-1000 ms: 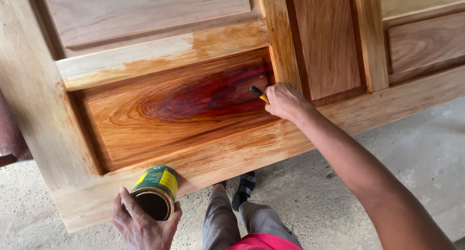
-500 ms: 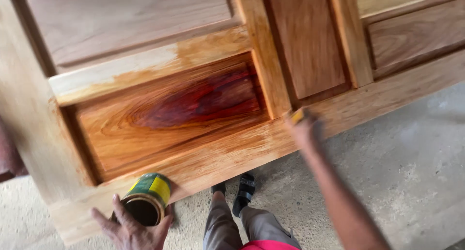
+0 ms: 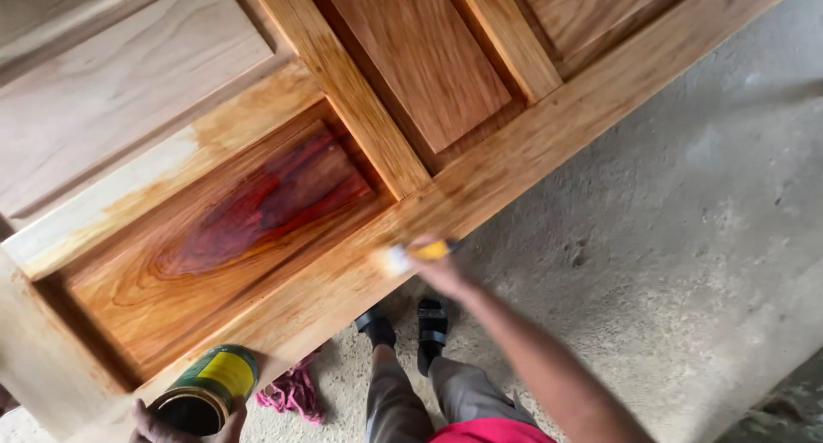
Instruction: The person applies a dark wood stain to a wooden door panel using a brush. They hold a can of stain in one hand and use the brush in the other to cover the surface, working across the recessed panels and frames.
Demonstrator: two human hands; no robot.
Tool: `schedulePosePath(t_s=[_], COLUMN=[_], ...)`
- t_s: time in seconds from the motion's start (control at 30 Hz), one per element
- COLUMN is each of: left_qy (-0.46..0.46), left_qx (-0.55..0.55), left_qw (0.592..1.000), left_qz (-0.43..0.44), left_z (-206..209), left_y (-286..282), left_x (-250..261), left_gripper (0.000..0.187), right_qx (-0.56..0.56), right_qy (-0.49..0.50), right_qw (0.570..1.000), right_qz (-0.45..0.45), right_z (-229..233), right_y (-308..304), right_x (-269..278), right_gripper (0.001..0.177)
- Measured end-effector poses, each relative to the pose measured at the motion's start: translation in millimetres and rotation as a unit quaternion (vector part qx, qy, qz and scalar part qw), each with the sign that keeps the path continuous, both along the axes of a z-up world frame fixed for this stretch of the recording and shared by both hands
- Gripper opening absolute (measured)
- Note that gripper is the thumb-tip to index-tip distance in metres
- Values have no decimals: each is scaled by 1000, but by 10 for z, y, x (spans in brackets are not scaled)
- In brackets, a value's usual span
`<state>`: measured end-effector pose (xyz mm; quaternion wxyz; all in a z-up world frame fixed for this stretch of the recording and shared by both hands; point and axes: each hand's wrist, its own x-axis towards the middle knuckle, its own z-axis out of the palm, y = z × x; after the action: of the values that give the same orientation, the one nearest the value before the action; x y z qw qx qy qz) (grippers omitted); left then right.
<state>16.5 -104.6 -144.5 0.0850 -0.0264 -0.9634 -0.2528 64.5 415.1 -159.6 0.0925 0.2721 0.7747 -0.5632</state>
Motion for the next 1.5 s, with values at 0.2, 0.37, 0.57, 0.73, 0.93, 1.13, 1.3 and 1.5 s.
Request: schedulePosePath(t_s=[0.2, 0.37, 0.57, 0.73, 0.93, 1.13, 1.3, 1.5], left_qy=[-119, -193, -177, -166, -172, -108, -155, -74], left_qx=[-95, -138, -118, -105, -88, -66, -46, 68], left_qw=[987, 968, 975, 979, 979, 990, 983, 995], left_qz=[51, 83, 60, 47, 64, 67, 82, -1], left_z=[353, 1050, 1185, 1141, 1055, 1096, 1478, 1434], left_y=[40, 671, 772, 734, 715, 833, 1018, 826], left_x=[-50, -155, -161, -149, -144, -135, -181, -73], left_gripper=[157, 149, 141, 143, 146, 147, 164, 159], right_qx=[191, 202, 178, 136, 54, 35, 267, 196], right_qy=[124, 228, 178, 199, 71, 167, 150, 190], right_qw=[971, 934, 962, 970, 994, 965, 948, 960], right_qz=[-78, -190, -108, 12, -61, -198, -87, -63], right_z=[-363, 45, 346, -58, -89, 29, 457, 755], right_y=[1609, 776, -1132, -1344, -259, -324, -1273, -1666], right_x=[532, 393, 79, 27, 375, 372, 193, -8], right_gripper=[16, 18, 20, 14, 16, 21, 23, 20])
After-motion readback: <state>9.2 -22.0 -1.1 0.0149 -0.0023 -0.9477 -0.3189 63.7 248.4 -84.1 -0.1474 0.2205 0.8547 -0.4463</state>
